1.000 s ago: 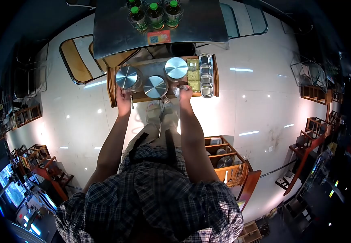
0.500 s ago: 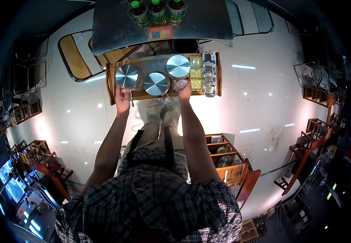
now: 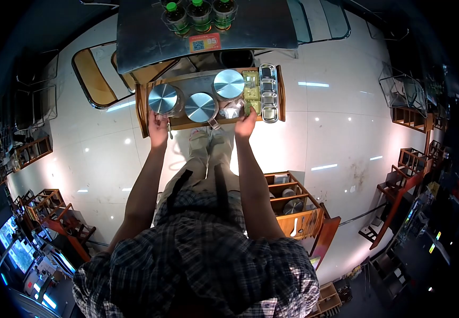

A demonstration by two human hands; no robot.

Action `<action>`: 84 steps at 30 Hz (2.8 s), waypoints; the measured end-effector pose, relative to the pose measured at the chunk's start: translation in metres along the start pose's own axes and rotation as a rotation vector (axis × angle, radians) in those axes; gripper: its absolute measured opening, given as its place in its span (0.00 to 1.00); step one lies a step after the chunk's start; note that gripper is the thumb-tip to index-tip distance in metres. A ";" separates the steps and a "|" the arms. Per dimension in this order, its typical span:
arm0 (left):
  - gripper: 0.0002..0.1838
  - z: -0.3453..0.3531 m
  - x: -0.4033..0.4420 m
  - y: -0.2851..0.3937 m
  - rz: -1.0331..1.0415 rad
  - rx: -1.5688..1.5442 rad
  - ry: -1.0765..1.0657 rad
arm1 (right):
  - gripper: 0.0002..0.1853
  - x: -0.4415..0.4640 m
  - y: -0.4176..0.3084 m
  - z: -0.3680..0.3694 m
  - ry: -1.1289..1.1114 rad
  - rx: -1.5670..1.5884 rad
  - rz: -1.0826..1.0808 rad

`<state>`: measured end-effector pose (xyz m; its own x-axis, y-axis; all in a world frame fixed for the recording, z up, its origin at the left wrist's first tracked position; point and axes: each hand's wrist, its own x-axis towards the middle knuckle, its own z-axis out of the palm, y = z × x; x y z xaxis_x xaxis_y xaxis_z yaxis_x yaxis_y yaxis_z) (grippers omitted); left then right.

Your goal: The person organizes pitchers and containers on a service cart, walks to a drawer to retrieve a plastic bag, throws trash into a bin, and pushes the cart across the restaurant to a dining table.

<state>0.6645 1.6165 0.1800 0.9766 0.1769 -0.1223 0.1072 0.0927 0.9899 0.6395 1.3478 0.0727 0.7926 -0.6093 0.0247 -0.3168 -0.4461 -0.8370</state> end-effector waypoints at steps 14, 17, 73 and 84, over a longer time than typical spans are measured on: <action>0.23 -0.004 0.000 -0.005 -0.017 0.046 -0.033 | 0.31 0.031 -0.028 0.009 -0.271 -0.366 -0.244; 0.23 -0.003 0.003 -0.007 -0.008 0.035 -0.018 | 0.32 0.038 -0.027 0.022 -0.448 -0.603 -0.111; 0.28 -0.004 -0.001 -0.019 -0.039 0.107 0.030 | 0.24 -0.006 0.019 0.027 -0.249 -0.600 -0.637; 0.28 -0.011 -0.008 -0.029 -0.056 0.143 0.013 | 0.21 -0.018 -0.022 0.001 -0.078 -0.236 -0.660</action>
<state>0.6510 1.6234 0.1512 0.9659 0.1878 -0.1781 0.1882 -0.0373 0.9814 0.6330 1.3697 0.0902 0.8904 -0.1170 0.4399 0.1460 -0.8419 -0.5195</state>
